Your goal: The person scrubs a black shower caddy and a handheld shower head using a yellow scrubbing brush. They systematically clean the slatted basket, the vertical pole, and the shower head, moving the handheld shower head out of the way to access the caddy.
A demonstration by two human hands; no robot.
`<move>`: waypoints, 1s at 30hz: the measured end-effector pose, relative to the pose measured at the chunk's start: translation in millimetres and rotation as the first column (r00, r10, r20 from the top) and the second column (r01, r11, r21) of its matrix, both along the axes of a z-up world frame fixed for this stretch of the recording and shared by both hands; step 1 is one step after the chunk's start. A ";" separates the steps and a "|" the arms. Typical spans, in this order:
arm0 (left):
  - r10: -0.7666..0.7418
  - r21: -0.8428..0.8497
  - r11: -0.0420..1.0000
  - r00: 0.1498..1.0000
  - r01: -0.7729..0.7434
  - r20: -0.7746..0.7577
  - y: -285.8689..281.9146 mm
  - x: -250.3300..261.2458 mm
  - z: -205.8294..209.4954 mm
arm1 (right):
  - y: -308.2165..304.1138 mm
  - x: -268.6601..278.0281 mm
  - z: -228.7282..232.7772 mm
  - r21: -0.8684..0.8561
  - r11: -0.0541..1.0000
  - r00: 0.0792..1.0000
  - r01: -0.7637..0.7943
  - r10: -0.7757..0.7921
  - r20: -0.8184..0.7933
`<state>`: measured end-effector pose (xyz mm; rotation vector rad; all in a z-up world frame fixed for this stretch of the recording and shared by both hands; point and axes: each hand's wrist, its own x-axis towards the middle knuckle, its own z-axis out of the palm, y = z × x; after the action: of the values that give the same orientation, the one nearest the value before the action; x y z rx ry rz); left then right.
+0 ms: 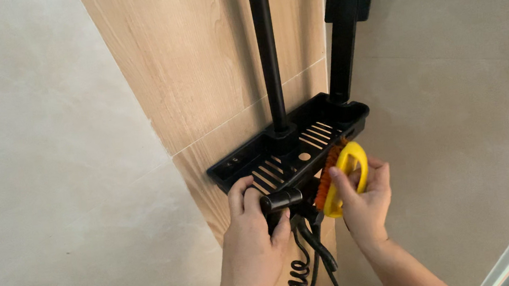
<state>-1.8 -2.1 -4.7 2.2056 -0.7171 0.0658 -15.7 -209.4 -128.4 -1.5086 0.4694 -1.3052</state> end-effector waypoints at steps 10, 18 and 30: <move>0.004 0.035 0.999 0.996 -0.001 -0.084 -0.2 -3.3 4.7 | -68.7 13.5 36.0 0.222 0.975 0.988 0.016 -0.050 0.145; -0.016 -0.008 1.000 0.999 0.016 0.029 -2.4 1.3 -3.9 | -7.1 8.2 3.1 0.084 0.996 0.996 0.008 -0.015 0.089; 0.010 0.044 0.999 0.998 -0.007 -0.066 -3.6 -2.8 4.0 | -70.8 11.8 37.5 0.221 0.975 0.988 0.016 -0.049 0.144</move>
<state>-4.7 -5.8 -0.8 2.2412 -0.6789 -0.0184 -3.9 -280.2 -90.9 -1.2160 0.5250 -1.3341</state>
